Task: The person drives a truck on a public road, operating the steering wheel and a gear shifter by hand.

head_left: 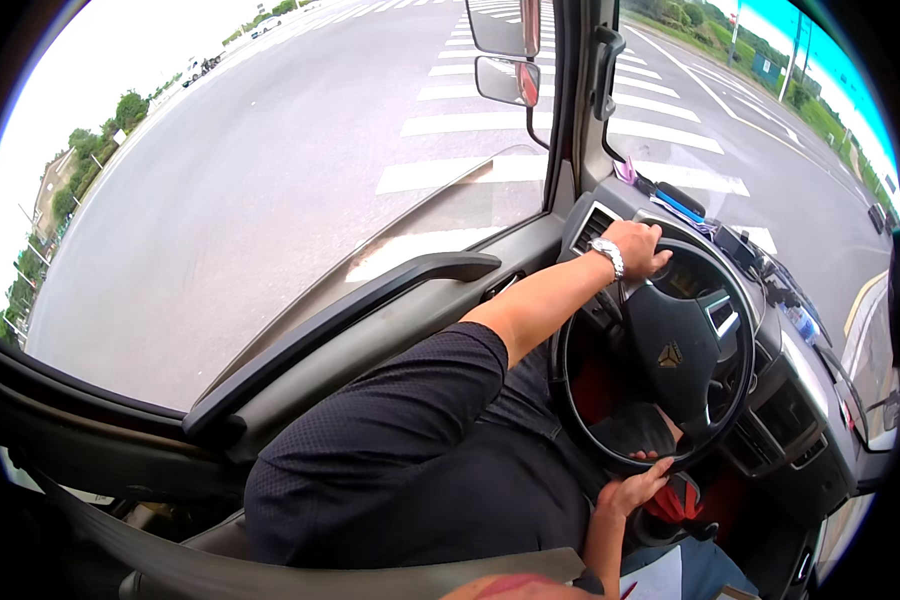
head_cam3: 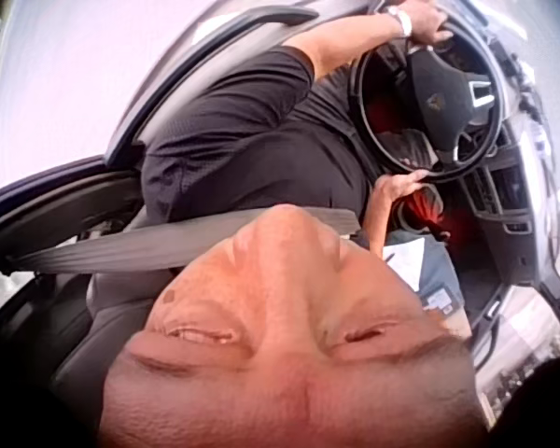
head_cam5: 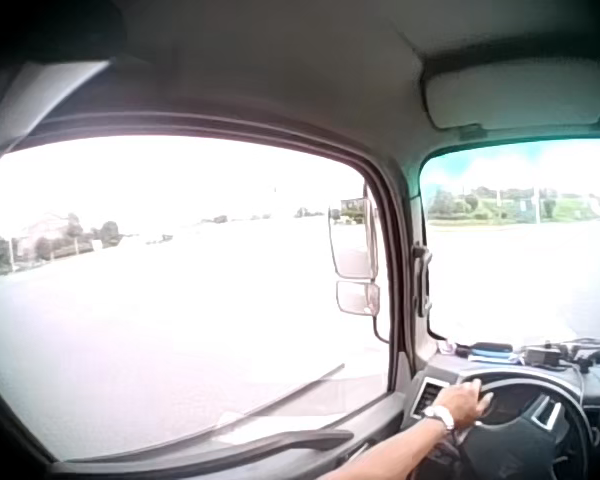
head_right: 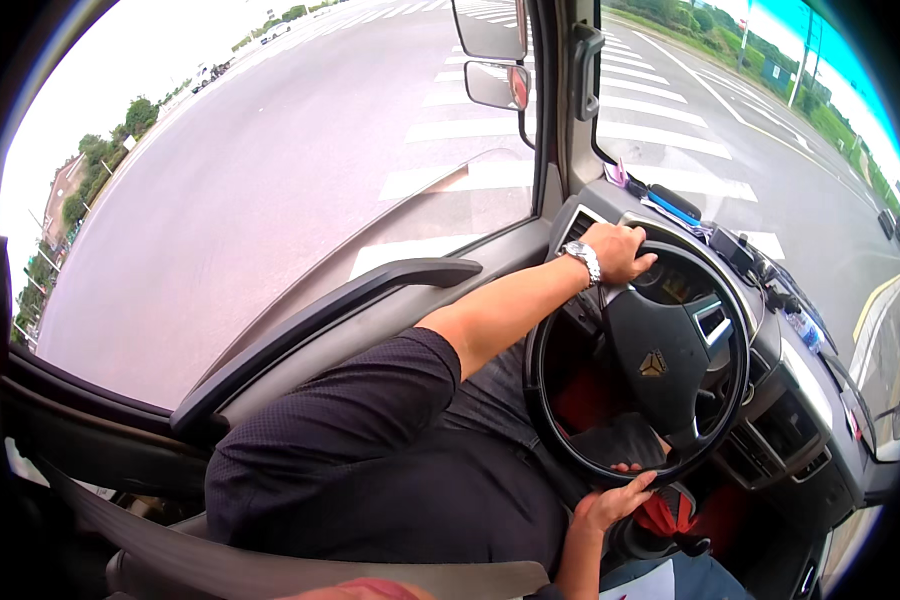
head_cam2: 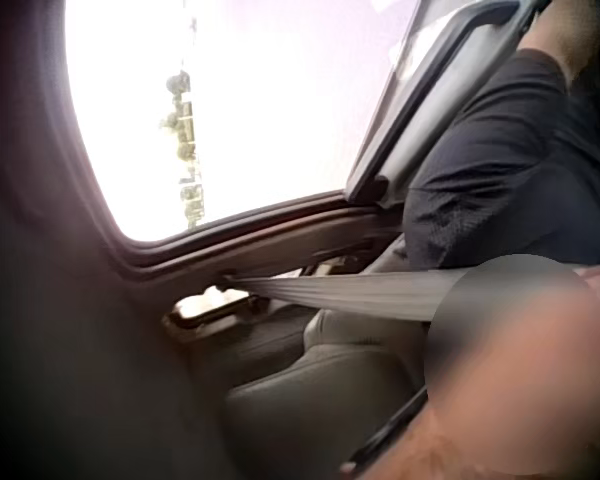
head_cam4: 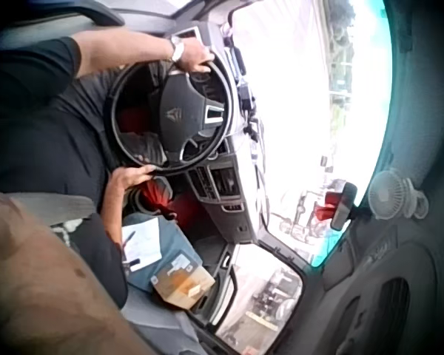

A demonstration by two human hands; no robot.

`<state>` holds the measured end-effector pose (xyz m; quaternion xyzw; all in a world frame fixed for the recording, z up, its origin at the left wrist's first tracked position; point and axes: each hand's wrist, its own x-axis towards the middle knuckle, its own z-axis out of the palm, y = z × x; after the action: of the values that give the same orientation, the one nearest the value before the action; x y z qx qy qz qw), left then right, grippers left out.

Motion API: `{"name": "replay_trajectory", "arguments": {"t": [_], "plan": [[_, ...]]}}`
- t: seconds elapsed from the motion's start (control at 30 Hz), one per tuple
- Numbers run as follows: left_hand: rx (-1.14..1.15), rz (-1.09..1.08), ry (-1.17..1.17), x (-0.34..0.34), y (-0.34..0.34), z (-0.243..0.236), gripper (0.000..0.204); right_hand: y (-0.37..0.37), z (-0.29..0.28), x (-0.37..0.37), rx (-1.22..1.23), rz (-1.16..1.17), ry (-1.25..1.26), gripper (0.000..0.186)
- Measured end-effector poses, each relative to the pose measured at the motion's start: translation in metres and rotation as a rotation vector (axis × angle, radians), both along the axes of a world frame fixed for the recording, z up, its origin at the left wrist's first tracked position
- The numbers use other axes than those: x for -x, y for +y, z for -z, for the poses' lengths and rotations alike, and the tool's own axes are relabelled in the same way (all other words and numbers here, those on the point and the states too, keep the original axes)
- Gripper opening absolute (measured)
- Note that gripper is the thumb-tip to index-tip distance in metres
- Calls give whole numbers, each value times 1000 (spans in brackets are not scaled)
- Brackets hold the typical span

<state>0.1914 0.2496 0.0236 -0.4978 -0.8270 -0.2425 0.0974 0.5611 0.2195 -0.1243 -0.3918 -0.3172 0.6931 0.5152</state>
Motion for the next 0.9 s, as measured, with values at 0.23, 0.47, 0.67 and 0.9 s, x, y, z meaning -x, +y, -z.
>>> {"name": "replay_trajectory", "arguments": {"t": [0.23,0.47,0.67,0.9], "plan": [[-25,46,38,-15,-1,6,51,-21,-3,1,-12,67,-3,35],[53,-330,94,45,-91,22,51,9,41,62,22,-256,42,33],[-5,-145,75,2,71,28,53,103,35,9,-36,-52,23,33],[-46,-36,98,-24,136,48,51,121,37,-16,-42,104,46,33]]}}
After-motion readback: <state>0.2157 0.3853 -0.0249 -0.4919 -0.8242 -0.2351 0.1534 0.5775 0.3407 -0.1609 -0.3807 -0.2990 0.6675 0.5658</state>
